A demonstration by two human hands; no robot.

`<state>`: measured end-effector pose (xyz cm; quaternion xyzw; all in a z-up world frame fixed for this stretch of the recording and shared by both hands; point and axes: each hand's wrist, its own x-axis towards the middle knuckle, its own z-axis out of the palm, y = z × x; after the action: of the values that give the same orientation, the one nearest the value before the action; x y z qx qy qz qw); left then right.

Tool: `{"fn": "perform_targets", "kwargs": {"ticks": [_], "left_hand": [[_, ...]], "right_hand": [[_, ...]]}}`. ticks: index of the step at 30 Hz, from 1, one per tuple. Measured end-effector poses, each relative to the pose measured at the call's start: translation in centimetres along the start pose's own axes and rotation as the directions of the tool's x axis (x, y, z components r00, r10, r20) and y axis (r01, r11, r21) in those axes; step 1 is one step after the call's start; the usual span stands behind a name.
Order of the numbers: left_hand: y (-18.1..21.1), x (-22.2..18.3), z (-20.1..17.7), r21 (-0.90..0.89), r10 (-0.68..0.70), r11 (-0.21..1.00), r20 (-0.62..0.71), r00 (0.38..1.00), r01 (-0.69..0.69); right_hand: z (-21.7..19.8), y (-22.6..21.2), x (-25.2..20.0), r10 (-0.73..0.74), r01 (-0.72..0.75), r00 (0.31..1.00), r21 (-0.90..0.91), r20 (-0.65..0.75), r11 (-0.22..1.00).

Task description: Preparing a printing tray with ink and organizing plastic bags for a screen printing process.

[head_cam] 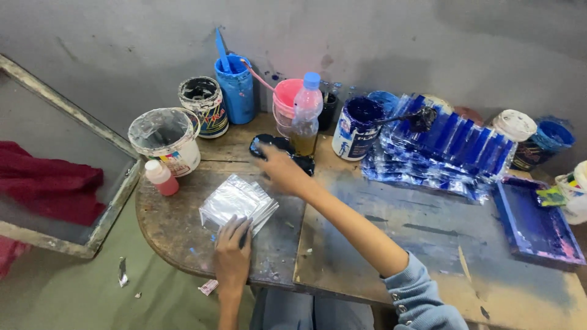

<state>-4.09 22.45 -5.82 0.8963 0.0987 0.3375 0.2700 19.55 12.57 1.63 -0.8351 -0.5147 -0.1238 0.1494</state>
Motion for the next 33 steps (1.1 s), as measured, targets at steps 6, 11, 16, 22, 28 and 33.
{"fn": "perform_targets", "kwargs": {"ticks": [6, 11, 16, 22, 28, 33], "left_hand": [[-0.2, -0.1, 0.1, 0.013, 0.002, 1.000, 0.023, 1.000, -0.003], [0.5, 0.0, -0.4, -0.011, -0.102, 0.995, 0.093, 0.990, 0.103], [1.2, 0.5, -1.2, -0.033, -0.071, 0.997, 0.075, 0.995, 0.074], [0.6, 0.1, -0.6, 0.027, -0.064, 0.998, 0.002, 0.998, 0.064], [2.1, 0.8, -1.7, -0.010, -0.114, 0.993, -0.166, 0.979, 0.114], [2.5, 1.2, -2.1, 0.025, -0.112, 0.993, -0.167, 0.979, 0.118]], "right_hand": [[0.8, -2.9, -0.1, -0.181, 0.031, 0.923, 0.404, 0.339, 0.914], [3.6, -3.7, -0.4, -0.112, -0.009, 0.965, 0.456, 0.237, 0.890], [2.3, -4.1, -0.1, -0.064, -0.022, 0.979, 0.414, 0.195, 0.910], [1.8, -5.4, -0.3, -0.067, -0.044, 0.954, 0.356, 0.292, 0.933], [4.6, -5.5, -0.5, -0.009, -0.137, 0.955, 0.467, 0.297, 0.873], [5.4, -5.1, 0.2, 0.078, -0.157, 0.981, 0.485, 0.178, 0.860]]}}
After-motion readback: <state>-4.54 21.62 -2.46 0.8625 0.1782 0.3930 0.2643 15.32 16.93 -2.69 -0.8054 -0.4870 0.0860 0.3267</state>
